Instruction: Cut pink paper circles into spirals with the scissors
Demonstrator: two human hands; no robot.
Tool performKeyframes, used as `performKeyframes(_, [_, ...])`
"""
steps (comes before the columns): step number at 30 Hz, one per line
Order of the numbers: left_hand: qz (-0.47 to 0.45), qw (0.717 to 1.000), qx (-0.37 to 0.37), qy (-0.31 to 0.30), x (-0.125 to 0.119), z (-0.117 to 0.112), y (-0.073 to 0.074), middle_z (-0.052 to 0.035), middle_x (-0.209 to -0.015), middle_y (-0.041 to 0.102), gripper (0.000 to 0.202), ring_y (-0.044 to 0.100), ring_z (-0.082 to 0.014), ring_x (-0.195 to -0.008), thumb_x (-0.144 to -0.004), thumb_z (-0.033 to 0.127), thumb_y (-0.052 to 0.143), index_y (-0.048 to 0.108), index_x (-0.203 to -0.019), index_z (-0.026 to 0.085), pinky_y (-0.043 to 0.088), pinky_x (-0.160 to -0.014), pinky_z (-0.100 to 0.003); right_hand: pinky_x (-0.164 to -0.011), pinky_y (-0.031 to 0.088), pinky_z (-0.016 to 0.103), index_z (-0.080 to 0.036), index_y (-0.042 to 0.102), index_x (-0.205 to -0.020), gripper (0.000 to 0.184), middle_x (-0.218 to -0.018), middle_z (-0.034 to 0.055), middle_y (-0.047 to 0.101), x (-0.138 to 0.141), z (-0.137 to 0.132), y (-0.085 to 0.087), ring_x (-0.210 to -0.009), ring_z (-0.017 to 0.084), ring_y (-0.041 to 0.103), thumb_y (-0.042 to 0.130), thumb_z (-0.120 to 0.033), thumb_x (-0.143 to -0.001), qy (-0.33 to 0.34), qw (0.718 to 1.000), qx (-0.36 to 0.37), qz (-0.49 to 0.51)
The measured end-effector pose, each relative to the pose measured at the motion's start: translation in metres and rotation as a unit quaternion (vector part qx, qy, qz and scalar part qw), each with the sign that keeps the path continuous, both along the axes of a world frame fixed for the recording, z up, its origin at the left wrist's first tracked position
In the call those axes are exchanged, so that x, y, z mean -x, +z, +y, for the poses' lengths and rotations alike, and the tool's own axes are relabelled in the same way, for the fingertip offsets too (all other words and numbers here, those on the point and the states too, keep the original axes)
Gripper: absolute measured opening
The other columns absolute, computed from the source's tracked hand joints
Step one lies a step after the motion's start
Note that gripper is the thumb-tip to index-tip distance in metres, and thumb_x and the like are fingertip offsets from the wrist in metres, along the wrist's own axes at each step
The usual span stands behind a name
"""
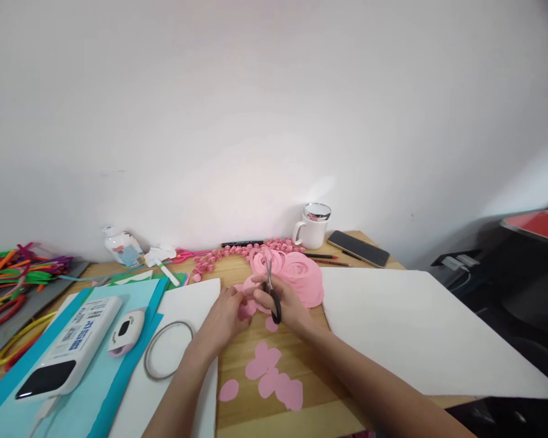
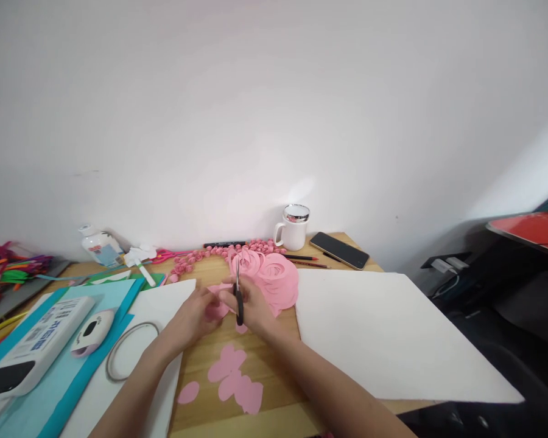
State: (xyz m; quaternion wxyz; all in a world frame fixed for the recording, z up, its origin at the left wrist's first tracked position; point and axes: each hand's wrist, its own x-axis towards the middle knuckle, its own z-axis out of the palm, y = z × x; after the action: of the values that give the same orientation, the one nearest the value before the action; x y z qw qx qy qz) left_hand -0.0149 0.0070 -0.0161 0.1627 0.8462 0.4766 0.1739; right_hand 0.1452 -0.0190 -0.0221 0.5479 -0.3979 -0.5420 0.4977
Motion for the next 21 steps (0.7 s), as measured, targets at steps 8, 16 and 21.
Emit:
performKeyframes(8, [0.09,0.996,0.01,-0.001,-0.003,-0.004,0.013,-0.0038,-0.066,0.057,0.026,0.053,-0.0188,-0.069,-0.078,0.012,0.046,0.046,-0.053,0.019,0.035,-0.062,-0.028,-0.093,0.043,0.043,-0.021,0.051,-0.107,0.034,-0.116,0.0126,0.059,-0.009,0.008,-0.005,-0.11,0.025,0.056,0.062,-0.033,-0.077,-0.296,0.951,-0.081,-0.048])
performKeyframes(16, [0.04,0.997,0.033,0.05,-0.003,-0.003,0.014,0.0,-0.048,0.05,0.028,0.05,-0.0168,-0.056,-0.064,0.003,0.043,0.038,-0.042,0.02,0.029,-0.056,-0.026,-0.087,0.047,0.041,-0.021,0.055,-0.097,0.028,-0.102,0.0095,0.063,-0.014,0.006,0.008,-0.095,0.023,0.06,0.064,-0.035,-0.075,-0.31,0.948,-0.065,0.015])
performKeyframes(21, [-0.047,0.99,0.09,0.095,-0.002,-0.003,0.015,0.0021,-0.041,0.052,0.025,0.051,-0.0153,-0.049,-0.065,0.009,0.051,0.048,-0.043,0.02,0.031,-0.053,-0.024,-0.069,0.051,0.035,-0.02,0.057,-0.096,0.036,-0.095,0.0079,0.066,-0.023,0.01,0.014,-0.084,0.022,0.062,0.069,-0.042,-0.071,-0.282,0.958,-0.02,0.055])
